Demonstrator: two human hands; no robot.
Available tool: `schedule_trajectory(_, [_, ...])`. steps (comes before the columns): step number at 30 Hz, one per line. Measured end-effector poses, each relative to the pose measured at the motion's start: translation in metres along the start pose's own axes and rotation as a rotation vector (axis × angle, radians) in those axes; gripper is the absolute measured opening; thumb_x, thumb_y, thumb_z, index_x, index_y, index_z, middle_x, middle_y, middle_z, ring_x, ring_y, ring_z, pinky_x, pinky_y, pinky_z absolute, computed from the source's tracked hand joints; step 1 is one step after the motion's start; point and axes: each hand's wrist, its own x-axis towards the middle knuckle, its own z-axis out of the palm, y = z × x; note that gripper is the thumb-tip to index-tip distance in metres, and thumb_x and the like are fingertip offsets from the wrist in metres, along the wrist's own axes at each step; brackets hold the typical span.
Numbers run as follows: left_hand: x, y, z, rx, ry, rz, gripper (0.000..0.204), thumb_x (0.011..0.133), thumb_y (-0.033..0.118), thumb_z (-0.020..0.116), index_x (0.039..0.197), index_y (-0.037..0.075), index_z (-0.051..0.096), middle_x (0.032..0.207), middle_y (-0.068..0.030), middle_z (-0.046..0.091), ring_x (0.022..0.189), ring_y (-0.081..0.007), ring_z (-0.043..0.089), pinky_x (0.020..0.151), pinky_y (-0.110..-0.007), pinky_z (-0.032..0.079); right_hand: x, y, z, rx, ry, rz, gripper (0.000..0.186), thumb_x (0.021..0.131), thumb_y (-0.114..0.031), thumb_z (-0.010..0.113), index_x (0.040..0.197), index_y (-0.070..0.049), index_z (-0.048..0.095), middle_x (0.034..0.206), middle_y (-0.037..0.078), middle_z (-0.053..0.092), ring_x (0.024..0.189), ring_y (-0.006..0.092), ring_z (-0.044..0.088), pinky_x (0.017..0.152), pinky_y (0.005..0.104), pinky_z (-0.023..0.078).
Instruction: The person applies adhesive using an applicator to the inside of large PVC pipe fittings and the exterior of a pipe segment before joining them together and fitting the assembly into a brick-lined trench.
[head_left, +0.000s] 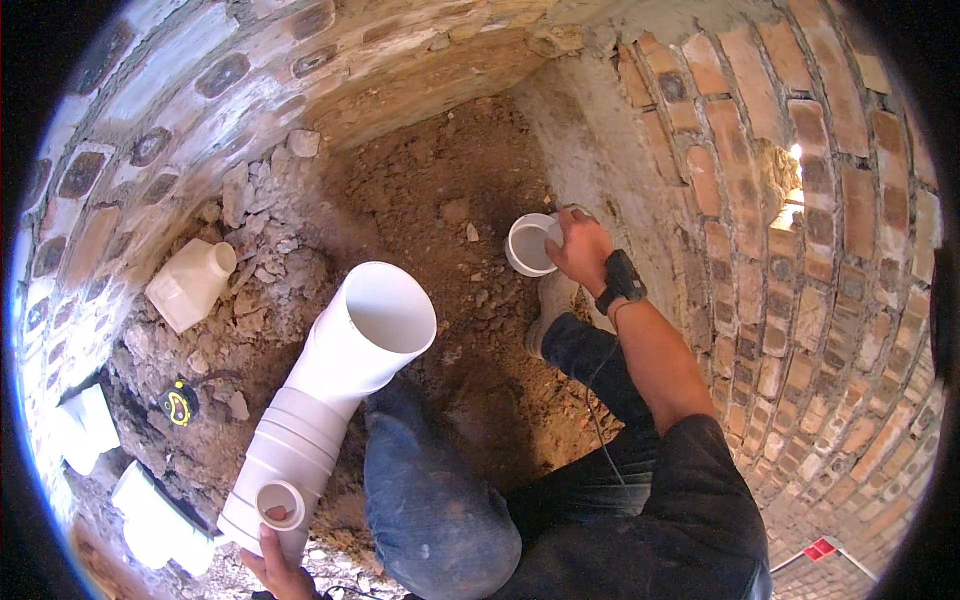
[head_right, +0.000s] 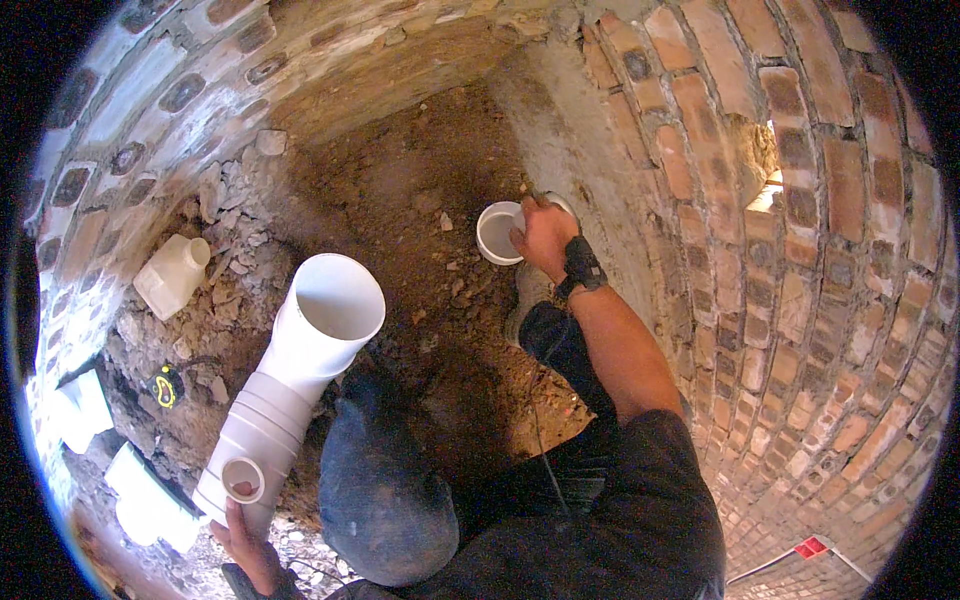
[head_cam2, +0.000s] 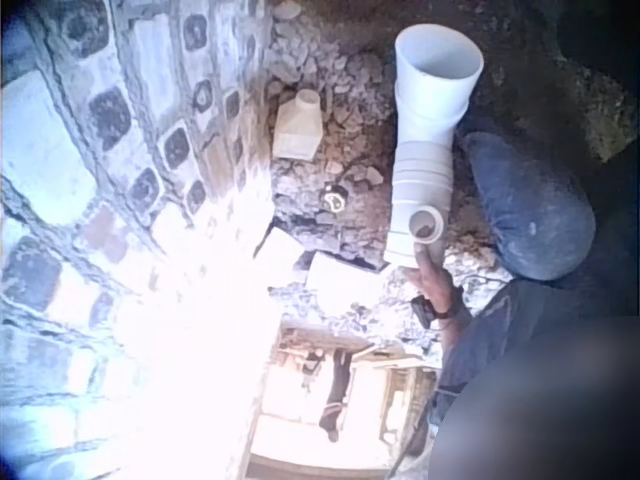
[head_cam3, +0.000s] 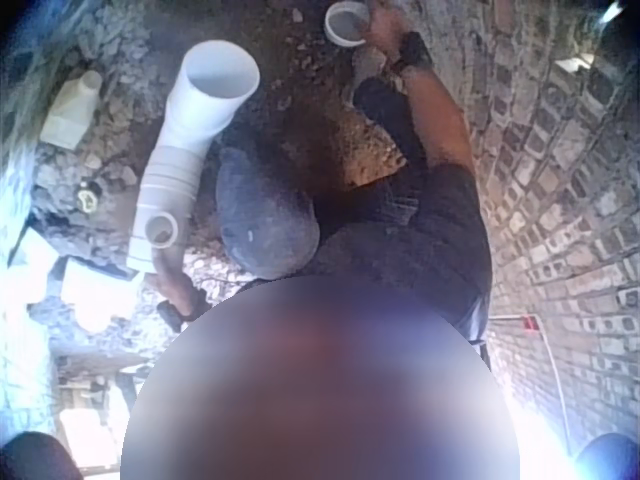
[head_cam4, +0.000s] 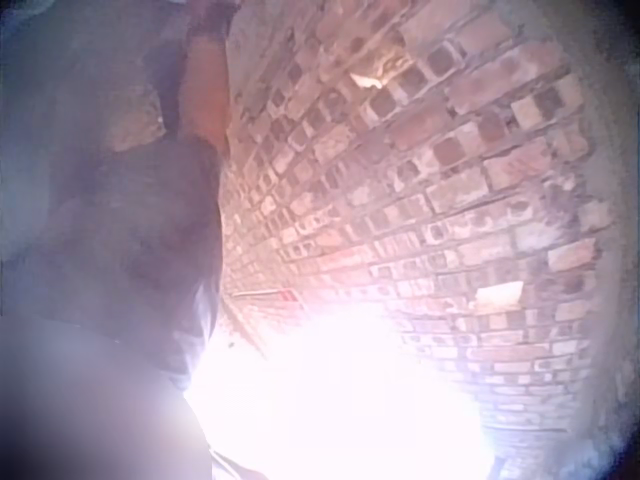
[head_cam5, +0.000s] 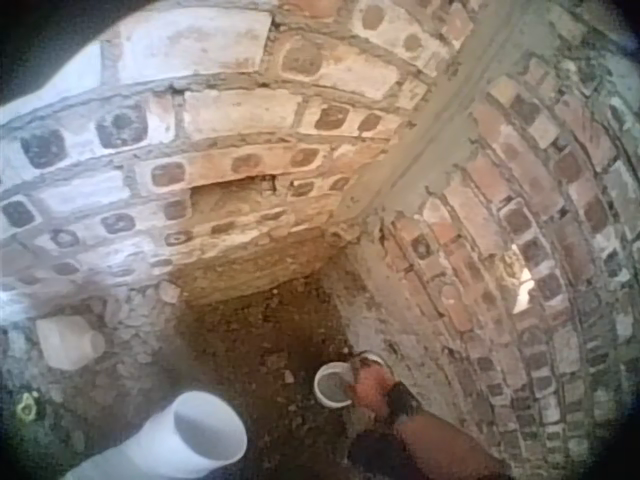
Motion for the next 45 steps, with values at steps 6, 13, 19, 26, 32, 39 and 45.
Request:
schedule_trajectory(6, [0.001, 0.033, 0.004, -0.128, 0.011, -0.027, 0.036, 0.103, 0.019, 0.053, 0.131, -0.002, 0.057, 0.137, -0.0281, 0.038, 0.120, -0.0343, 0.053, 0.101, -0.042, 0.044, -0.005, -0.012, -0.015, -0.093, -0.294, 0.118, 0.040, 0.073, -0.021, 0.074, 0.101, 0.003, 0.060, 0.098, 0.025, 0.063, 0.093, 0.0433, 0.063, 0.083, 0.0494, 0.053])
schedule_trajectory(13, [0.001, 0.028, 0.006, -0.074, -0.016, -0.039, 0.053, 0.097, 0.031, 0.063, 0.130, -0.007, 0.046, 0.127, -0.0218, 0.052, 0.114, -0.0291, 0.056, 0.097, -0.039, 0.046, 0.023, 0.015, 0.006, -0.212, -0.150, -0.308, 0.039, 0.077, -0.015, 0.066, 0.115, -0.005, 0.065, 0.116, 0.020, 0.064, 0.107, 0.0370, 0.062, 0.094, 0.0441, 0.052])
schedule_trajectory(19, [0.001, 0.057, 0.014, -0.497, 0.054, -0.279, 0.057, 0.095, 0.035, 0.065, 0.129, -0.005, 0.043, 0.125, -0.0198, 0.055, 0.113, -0.0260, 0.057, 0.097, -0.038, 0.045, 0.015, 0.015, -0.019, -0.351, -0.375, -0.306, 0.035, 0.074, -0.016, 0.070, 0.106, -0.003, 0.070, 0.109, 0.020, 0.063, 0.104, 0.0379, 0.062, 0.089, 0.0452, 0.053])
schedule_trajectory(26, [0.003, 0.054, 0.018, -0.546, 0.033, -0.269, 0.060, 0.094, 0.035, 0.065, 0.132, -0.005, 0.042, 0.126, -0.0198, 0.055, 0.113, -0.0254, 0.057, 0.097, -0.038, 0.045, 0.016, 0.008, -0.006, 0.267, -0.355, -0.137, 0.043, 0.068, -0.022, 0.076, 0.103, 0.002, 0.070, 0.084, 0.026, 0.067, 0.090, 0.0399, 0.068, 0.081, 0.0481, 0.055])
schedule_trajectory(32, [0.003, 0.056, 0.017, -0.524, 0.016, -0.256, 0.061, 0.095, 0.035, 0.065, 0.133, -0.006, 0.041, 0.128, -0.0207, 0.054, 0.113, -0.0267, 0.057, 0.097, -0.038, 0.046, 0.024, 0.003, 0.012, 0.116, 0.010, -0.085, 0.042, 0.071, -0.021, 0.076, 0.106, 0.002, 0.067, 0.104, 0.022, 0.064, 0.092, 0.0405, 0.065, 0.081, 0.0459, 0.054])
schedule_trajectory(39, [0.003, 0.031, 0.010, -0.307, 0.042, -0.180, 0.060, 0.095, 0.036, 0.064, 0.131, -0.007, 0.043, 0.126, -0.0212, 0.053, 0.113, -0.0279, 0.057, 0.096, -0.039, 0.047, 0.005, 0.012, 0.006, -0.169, -0.116, -0.070, 0.038, 0.073, -0.023, 0.074, 0.099, 0.003, 0.066, 0.098, 0.026, 0.065, 0.089, 0.0444, 0.067, 0.080, 0.0489, 0.056])
schedule_trajectory(45, [0.002, 0.039, 0.010, -0.123, 0.044, -0.100, 0.059, 0.095, 0.037, 0.064, 0.128, -0.008, 0.044, 0.124, -0.0220, 0.052, 0.113, -0.0290, 0.057, 0.095, -0.039, 0.048, 0.008, -0.003, 0.006, -0.028, -0.410, 0.126, 0.047, 0.069, -0.031, 0.078, 0.098, 0.004, 0.069, 0.086, 0.026, 0.069, 0.081, 0.0422, 0.069, 0.076, 0.0485, 0.056])
